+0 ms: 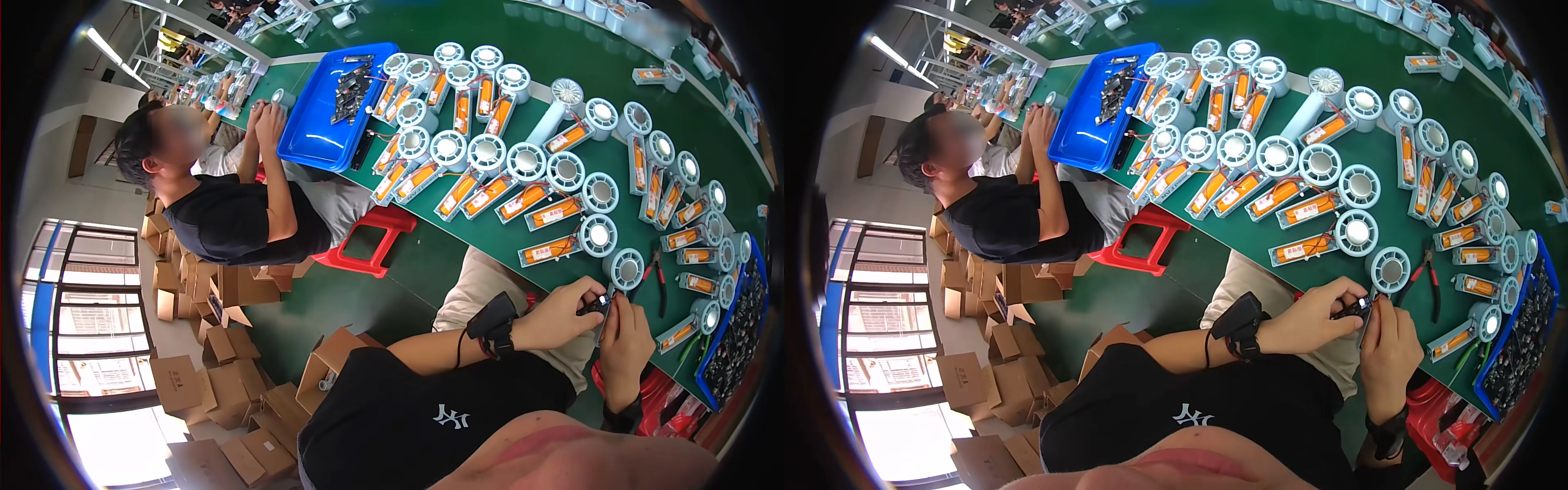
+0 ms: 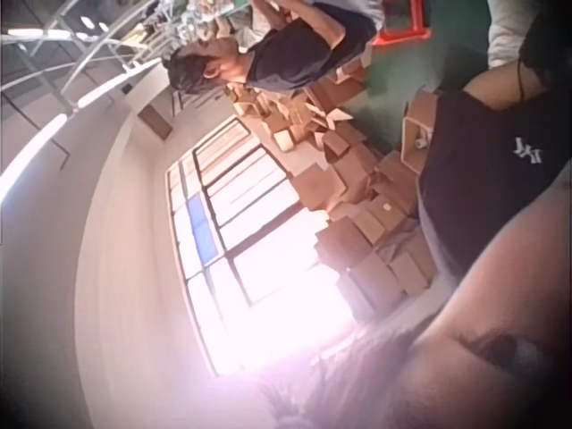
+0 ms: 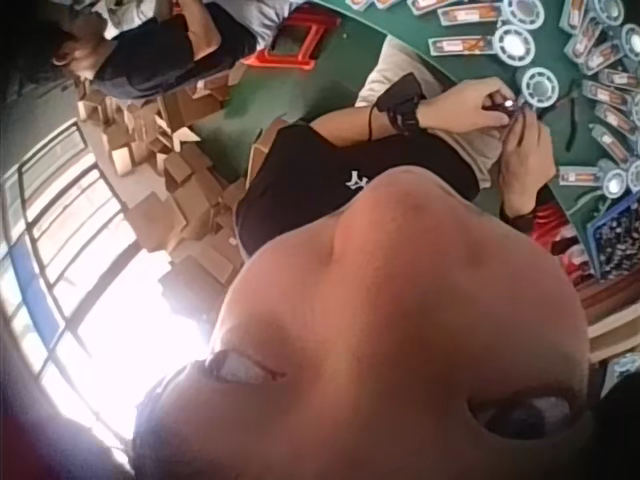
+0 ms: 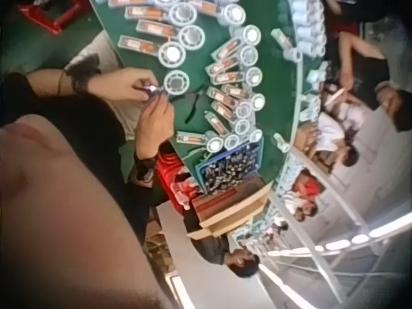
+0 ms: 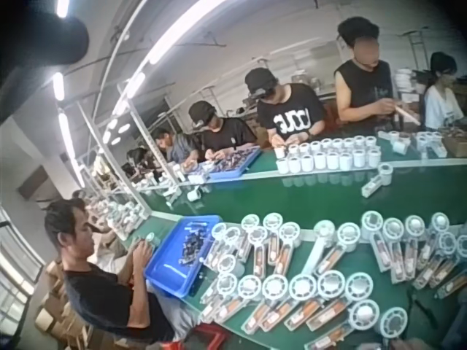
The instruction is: Assembling small electronic components into plastic circular housings at an industrial workbench.
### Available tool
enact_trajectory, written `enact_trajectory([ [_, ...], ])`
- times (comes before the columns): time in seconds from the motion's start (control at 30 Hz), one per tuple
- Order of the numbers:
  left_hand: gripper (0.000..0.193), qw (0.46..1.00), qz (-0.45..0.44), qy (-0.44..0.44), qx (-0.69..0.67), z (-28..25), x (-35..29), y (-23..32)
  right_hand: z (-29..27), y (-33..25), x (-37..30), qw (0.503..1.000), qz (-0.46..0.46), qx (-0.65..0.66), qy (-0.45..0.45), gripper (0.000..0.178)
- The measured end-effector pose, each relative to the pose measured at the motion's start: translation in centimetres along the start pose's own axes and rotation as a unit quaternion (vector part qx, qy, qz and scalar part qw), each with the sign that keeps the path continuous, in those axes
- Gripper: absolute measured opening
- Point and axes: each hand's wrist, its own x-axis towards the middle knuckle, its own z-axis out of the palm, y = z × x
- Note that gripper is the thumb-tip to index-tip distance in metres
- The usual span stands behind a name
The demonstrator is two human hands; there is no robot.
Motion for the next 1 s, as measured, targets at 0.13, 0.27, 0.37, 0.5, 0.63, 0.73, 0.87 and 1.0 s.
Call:
enact_trajectory([
  [0.13, 0.031, 0.998, -0.046, -0.009, -0.042, -0.3, 0.0, 0.5, -0.1, 0.3, -0.2, 0.996, 0.017, -0.048, -0.076, 0.024],
  [0.27, 0.027, 0.997, -0.054, -0.023, -0.049, -0.9, 0.2, 0.1, -0.8, 0.1, -0.1, 0.993, 0.027, -0.039, -0.112, 0.028],
  [0.37, 0.025, 0.999, -0.044, -0.013, -0.023, -0.8, 0.4, -0.4, -0.7, 0.9, -0.1, 0.997, 0.016, 0.032, -0.075, 0.028],
  [0.5, 0.021, 0.996, 0.077, 0.053, 0.01, 0.5, 0.6, -1.2, 0.2, 1.4, -1.1, 0.971, 0.07, 0.228, 0.005, 0.023],
  [0.63, 0.016, 0.997, -0.029, 0.011, -0.067, 1.5, 1.2, -1.1, 1.3, 1.4, -2.2, 0.904, 0.22, 0.367, 0.019, 0.018],
  [0.73, 0.014, 0.994, 0.068, 0.083, -0.01, 2.6, 1.3, -2.1, 2.0, 1.9, -2.2, 0.917, 0.187, 0.35, 0.045, 0.016],
  [0.87, 0.015, 0.995, -0.048, 0.064, -0.062, 2.3, 1.0, 0.7, 2.4, 2.5, -2.0, 0.926, 0.202, 0.317, 0.039, 0.015],
  [1.0, 0.019, 0.995, -0.03, 0.082, 0.046, 2.6, 0.9, 0.5, 2.6, 2.4, -1.8, 0.918, 0.227, 0.322, 0.046, 0.015],
])
